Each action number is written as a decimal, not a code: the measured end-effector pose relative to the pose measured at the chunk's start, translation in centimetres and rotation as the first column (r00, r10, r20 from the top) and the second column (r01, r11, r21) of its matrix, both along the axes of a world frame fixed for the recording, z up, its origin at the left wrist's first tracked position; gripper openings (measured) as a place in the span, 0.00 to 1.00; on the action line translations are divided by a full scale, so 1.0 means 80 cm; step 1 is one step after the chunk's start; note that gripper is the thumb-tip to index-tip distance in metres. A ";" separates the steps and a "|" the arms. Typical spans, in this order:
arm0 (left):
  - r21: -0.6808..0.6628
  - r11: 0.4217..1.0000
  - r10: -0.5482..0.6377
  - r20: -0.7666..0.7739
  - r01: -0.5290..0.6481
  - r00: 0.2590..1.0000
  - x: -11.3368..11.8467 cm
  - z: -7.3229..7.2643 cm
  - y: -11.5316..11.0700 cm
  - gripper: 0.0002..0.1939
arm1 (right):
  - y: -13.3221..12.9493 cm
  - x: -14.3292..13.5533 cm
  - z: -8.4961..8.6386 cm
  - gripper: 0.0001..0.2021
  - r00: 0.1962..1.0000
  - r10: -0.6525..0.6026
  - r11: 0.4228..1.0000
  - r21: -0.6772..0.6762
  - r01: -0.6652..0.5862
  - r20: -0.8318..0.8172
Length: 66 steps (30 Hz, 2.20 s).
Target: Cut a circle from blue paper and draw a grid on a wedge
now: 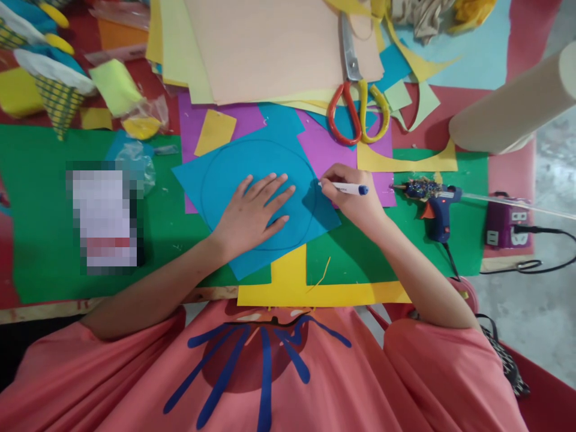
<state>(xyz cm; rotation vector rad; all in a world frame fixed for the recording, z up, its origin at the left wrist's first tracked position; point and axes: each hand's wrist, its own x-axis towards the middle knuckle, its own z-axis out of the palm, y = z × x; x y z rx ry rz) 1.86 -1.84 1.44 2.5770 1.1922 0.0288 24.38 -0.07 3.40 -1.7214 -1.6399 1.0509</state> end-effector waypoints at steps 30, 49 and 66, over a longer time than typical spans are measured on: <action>-0.006 1.000 0.007 0.051 -0.006 0.999 -0.001 -0.004 -0.001 0.27 | -0.103 -0.025 0.012 0.08 0.897 0.437 0.889 0.124 -0.441 0.064; 0.082 0.970 0.236 -0.056 -0.231 0.970 -0.011 0.002 0.008 0.31 | -0.016 0.005 -0.014 0.10 0.934 -0.148 0.985 0.040 0.170 -0.324; 0.041 0.974 0.228 -0.117 -0.224 0.967 -0.011 0.008 0.015 0.31 | 0.037 -0.019 -0.023 0.12 0.971 -0.030 0.985 0.156 0.068 -0.237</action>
